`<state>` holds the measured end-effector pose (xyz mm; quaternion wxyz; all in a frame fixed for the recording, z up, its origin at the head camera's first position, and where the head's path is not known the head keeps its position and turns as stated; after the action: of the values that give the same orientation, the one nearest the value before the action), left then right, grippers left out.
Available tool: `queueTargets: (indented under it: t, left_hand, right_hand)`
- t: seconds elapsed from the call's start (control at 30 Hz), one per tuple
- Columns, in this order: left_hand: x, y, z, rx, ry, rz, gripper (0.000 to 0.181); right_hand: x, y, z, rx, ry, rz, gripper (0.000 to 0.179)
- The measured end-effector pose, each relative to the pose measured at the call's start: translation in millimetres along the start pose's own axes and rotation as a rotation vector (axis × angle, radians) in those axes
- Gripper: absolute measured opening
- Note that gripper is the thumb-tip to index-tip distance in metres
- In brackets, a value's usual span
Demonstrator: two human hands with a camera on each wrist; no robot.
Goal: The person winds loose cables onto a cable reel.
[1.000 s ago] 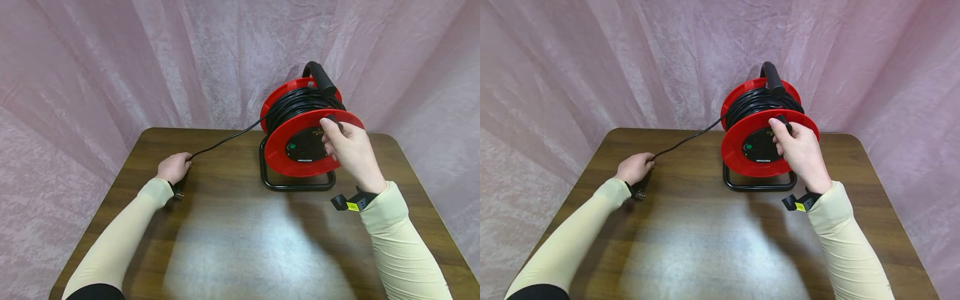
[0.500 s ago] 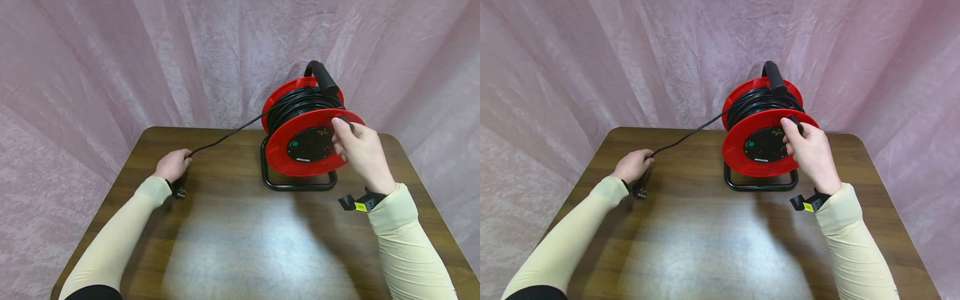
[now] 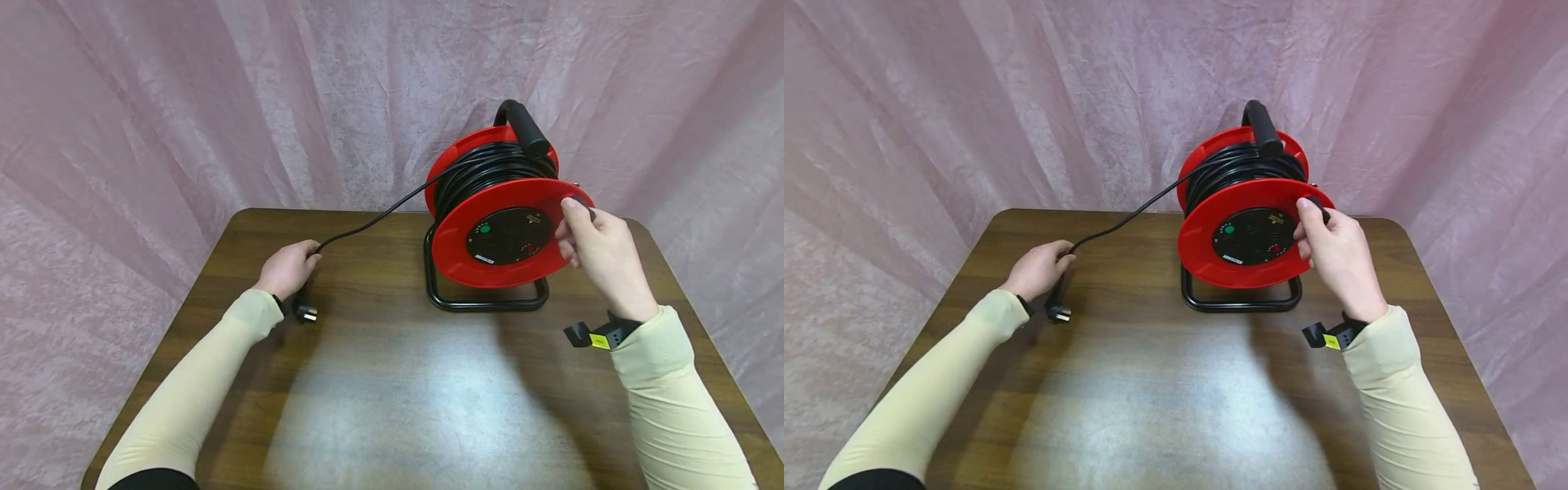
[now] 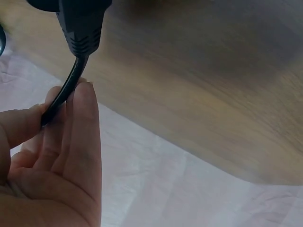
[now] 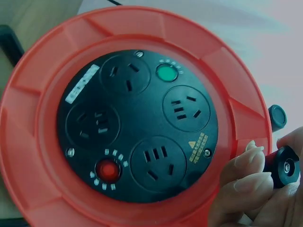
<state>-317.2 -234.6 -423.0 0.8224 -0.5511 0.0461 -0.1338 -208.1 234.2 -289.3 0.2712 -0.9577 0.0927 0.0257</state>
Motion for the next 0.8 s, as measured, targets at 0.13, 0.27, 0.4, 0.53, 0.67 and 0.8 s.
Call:
queueTargets:
  t: [0.13,0.27,0.4,0.53,0.67,0.8]
  left_hand:
    - [-0.5,0.0,4.6,0.020,0.020,0.019,0.029]
    - [-0.3,-0.5,10.7,0.035,0.045,0.034,0.030]
    - [-0.2,-1.2,18.5,0.046,0.059,0.035,0.031]
    - [-0.7,-1.4,24.9,0.064,0.061,0.031,0.031]
    - [-0.6,-2.7,29.7,0.090,0.060,0.031,0.032]
    - [-0.7,-6.9,33.3,0.124,0.065,0.043,0.031]
  right_hand:
    - [0.0,-3.7,7.4,0.018,0.017,0.002,0.060]
    - [0.7,-7.2,15.3,0.030,0.033,0.008,0.060]
    - [-0.7,-10.6,23.4,0.039,0.038,0.008,0.060]
    - [-4.1,-12.9,30.8,0.057,0.047,-0.004,0.061]
    - [-7.4,-15.2,36.7,0.078,0.056,-0.017,0.060]
    - [-9.8,-17.9,42.3,0.105,0.061,-0.028,0.061]
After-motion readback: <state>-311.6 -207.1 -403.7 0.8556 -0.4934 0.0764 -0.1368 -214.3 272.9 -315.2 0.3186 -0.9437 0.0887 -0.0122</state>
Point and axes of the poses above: each hand's wrist, its own x-axis away from the middle knuckle, its own y-axis out of the palm, z = x × y, the point moved 8 cm from there along -x, towards the middle knuckle, and after that the axes turned 2 degrees about -z, right-handed, at the moved point
